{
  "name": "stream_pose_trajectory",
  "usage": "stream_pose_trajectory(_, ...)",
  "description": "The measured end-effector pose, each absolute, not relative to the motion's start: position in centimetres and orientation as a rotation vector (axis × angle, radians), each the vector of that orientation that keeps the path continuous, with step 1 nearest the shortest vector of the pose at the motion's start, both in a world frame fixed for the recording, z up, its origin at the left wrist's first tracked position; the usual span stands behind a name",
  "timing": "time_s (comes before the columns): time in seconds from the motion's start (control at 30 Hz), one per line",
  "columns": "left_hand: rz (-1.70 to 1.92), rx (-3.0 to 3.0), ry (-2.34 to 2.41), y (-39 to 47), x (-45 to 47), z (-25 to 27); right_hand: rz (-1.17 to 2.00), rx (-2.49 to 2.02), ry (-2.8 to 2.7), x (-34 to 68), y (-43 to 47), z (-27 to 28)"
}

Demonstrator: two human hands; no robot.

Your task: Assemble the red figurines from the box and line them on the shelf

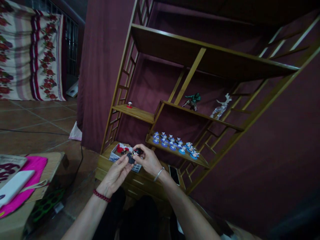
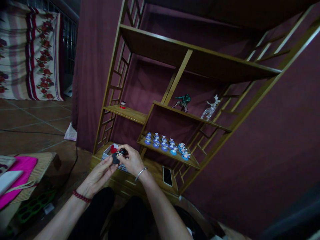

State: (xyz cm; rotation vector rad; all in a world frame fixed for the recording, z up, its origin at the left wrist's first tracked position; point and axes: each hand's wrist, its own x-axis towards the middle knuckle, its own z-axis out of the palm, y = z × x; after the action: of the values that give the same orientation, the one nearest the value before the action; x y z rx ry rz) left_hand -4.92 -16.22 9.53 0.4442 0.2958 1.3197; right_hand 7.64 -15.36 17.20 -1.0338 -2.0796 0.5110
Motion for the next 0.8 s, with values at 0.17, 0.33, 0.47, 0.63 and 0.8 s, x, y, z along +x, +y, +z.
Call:
stream_pose_trajectory(0.17, 1.305, 0.442, 0.275, -16.47, -4.53, 9.45, 0.487, -1.016, -2.141, 8.14, -15.39, 17.5)
stream_pose_trajectory(0.33, 1.293, 0.426, 0.273, -16.78, -4.26, 9.31, 0.469, -0.999, -2.184, 8.59, -15.54, 17.53)
stream_pose_trajectory(0.47, 1.283, 0.428, 0.252, -16.88, -4.16, 9.04, 0.417, -0.969, -2.254, 8.71, -15.62, 17.67)
stream_pose_trajectory(0.63, 1.272, 0.401, 0.254, -16.76, -4.02, 8.77, 0.364, -0.921, -2.325, 8.71, -15.6, 17.94)
stream_pose_trajectory(0.8, 1.252, 0.362, 0.257, -16.72, -3.99, 8.53, 0.336, -0.884, -2.378, 8.71, -15.65, 18.18)
